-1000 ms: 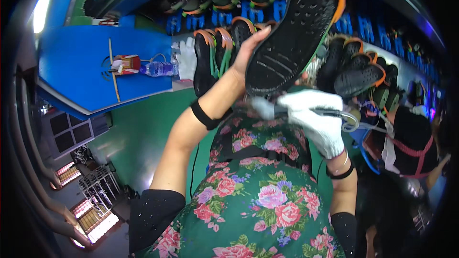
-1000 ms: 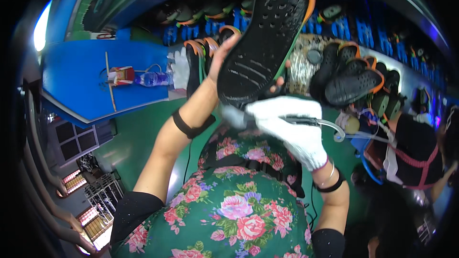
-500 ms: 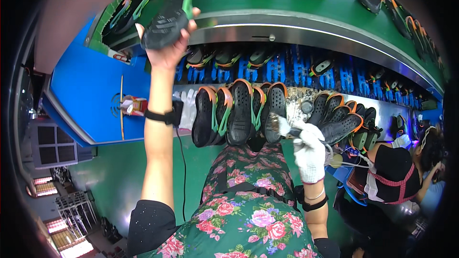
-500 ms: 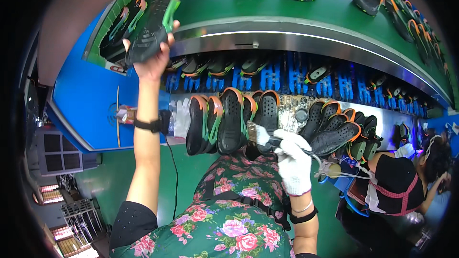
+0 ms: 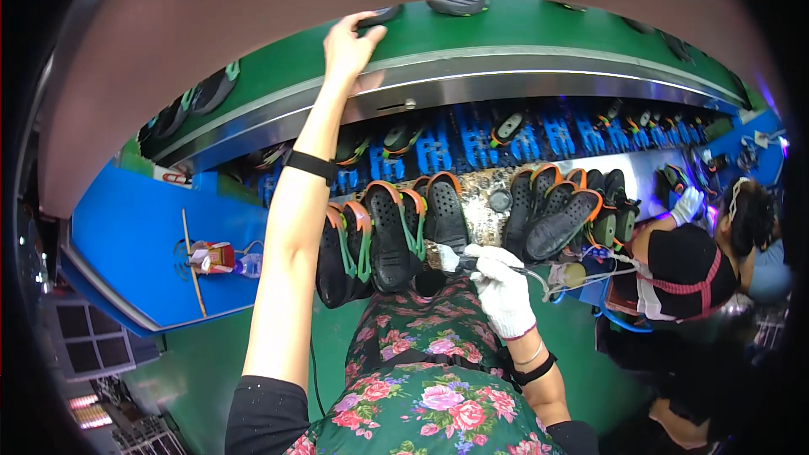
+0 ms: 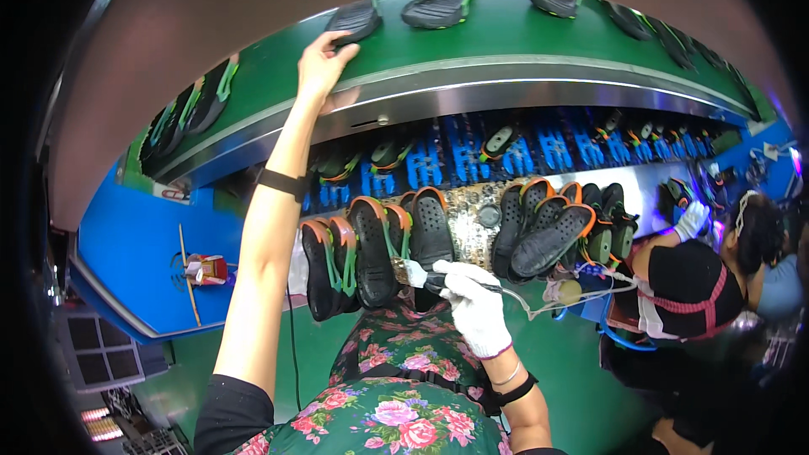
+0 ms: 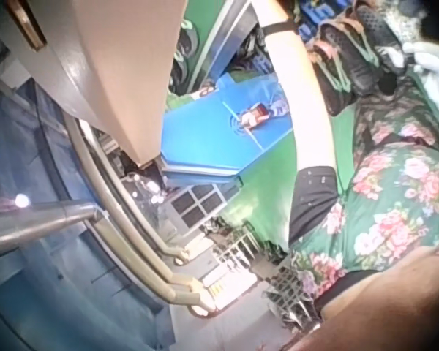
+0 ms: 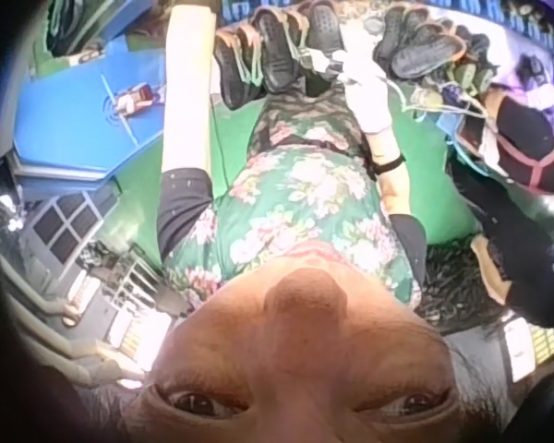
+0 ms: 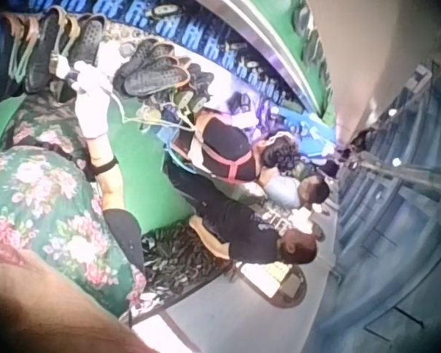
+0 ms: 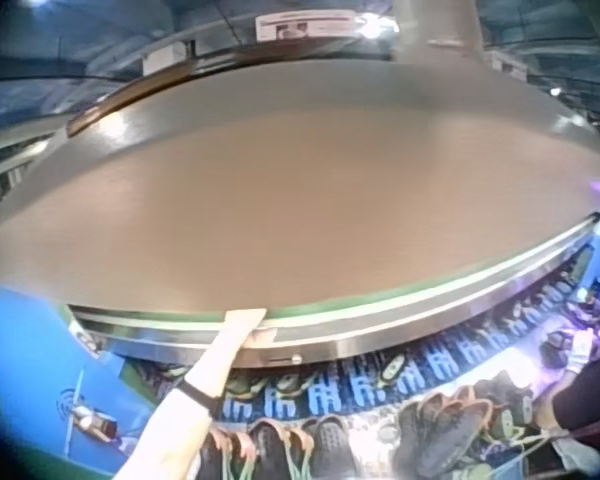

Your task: Applying adhesive to shoe soles using a brush applicator on a production line.

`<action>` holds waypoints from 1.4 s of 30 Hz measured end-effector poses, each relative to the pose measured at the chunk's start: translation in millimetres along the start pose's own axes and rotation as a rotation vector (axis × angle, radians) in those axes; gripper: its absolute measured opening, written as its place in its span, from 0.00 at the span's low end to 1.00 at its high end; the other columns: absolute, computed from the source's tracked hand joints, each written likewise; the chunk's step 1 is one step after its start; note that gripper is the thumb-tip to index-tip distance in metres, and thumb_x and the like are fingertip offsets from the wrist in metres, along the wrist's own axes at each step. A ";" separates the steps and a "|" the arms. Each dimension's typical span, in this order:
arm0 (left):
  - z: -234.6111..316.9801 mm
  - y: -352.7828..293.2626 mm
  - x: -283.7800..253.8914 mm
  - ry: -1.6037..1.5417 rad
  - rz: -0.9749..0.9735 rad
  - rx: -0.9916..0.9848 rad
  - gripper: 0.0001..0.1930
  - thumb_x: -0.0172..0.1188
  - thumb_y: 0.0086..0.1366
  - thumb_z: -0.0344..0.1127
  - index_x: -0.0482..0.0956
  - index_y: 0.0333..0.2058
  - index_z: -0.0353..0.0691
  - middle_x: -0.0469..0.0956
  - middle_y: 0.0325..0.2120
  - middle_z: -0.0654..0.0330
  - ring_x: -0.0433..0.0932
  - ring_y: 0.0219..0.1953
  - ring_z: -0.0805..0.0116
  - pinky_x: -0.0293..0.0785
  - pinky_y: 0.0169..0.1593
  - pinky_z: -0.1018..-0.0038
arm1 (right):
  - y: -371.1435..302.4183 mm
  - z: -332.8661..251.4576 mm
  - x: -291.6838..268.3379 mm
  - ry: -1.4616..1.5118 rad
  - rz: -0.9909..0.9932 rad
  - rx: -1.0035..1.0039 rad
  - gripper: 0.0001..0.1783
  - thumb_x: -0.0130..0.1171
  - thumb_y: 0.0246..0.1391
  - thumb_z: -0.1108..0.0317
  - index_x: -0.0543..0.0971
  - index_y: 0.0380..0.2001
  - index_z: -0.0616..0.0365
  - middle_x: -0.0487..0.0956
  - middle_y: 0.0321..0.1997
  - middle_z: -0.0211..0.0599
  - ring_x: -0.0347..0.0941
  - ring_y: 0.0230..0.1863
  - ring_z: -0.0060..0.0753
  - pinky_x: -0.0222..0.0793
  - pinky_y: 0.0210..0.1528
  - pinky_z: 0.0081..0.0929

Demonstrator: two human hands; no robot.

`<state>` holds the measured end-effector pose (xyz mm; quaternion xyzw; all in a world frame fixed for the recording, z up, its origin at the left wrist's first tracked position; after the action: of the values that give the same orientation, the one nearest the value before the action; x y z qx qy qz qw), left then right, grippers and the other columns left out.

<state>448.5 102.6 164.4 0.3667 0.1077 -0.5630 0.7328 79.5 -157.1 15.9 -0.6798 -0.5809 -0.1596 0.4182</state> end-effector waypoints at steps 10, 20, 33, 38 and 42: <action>-53.0 -113.2 -133.1 -0.331 0.616 0.111 0.17 0.71 0.64 0.28 0.72 0.45 0.39 0.75 0.42 0.58 0.79 0.43 0.65 0.81 0.43 0.69 | -18.2 -36.8 -18.6 -0.002 0.030 -0.098 0.15 0.62 0.56 0.72 0.85 0.46 0.65 0.86 0.45 0.38 0.77 0.37 0.23 0.76 0.41 0.21; -40.8 -265.8 -34.0 -0.978 -0.257 -0.840 0.17 0.60 0.70 0.49 0.83 0.41 0.40 0.84 0.34 0.59 0.84 0.36 0.67 0.81 0.46 0.68 | -25.2 -73.9 10.9 -0.203 -0.319 -0.465 0.12 0.62 0.54 0.81 0.86 0.43 0.66 0.83 0.52 0.59 0.84 0.48 0.44 0.83 0.48 0.31; 67.6 -440.7 58.0 -1.627 -1.054 -1.096 0.64 0.32 0.55 0.91 0.62 0.70 0.35 0.73 0.61 0.37 0.75 0.60 0.36 0.69 0.65 0.43 | -35.1 -55.5 4.0 -0.174 -0.108 0.167 0.17 0.65 0.61 0.72 0.84 0.52 0.64 0.86 0.37 0.38 0.80 0.28 0.24 0.78 0.27 0.22; 88.4 -418.3 75.7 -1.829 -0.863 -1.187 0.61 0.26 0.54 0.92 0.71 0.60 0.39 0.79 0.45 0.47 0.81 0.43 0.50 0.78 0.51 0.55 | -32.8 -77.5 12.6 -0.364 0.010 -0.011 0.15 0.63 0.60 0.78 0.83 0.50 0.69 0.83 0.33 0.38 0.80 0.28 0.27 0.78 0.26 0.22; 97.2 -396.5 71.3 -1.910 -0.660 -1.182 0.59 0.25 0.56 0.91 0.73 0.58 0.39 0.82 0.44 0.50 0.82 0.45 0.52 0.79 0.54 0.57 | -28.1 -102.3 35.2 -0.773 -0.206 -0.571 0.13 0.66 0.54 0.80 0.85 0.44 0.68 0.85 0.34 0.39 0.83 0.32 0.29 0.79 0.32 0.25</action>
<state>89.6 -53.1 27.5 -0.6490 -0.1516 -0.6350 0.3908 90.7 -211.8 112.7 -0.7158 -0.6909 -0.0891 -0.0488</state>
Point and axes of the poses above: each hand's wrist, its own y-axis towards the middle knuckle, its own x-axis out of the palm, z = x × y, the point moved 5 cm from there along y, towards the middle knuckle
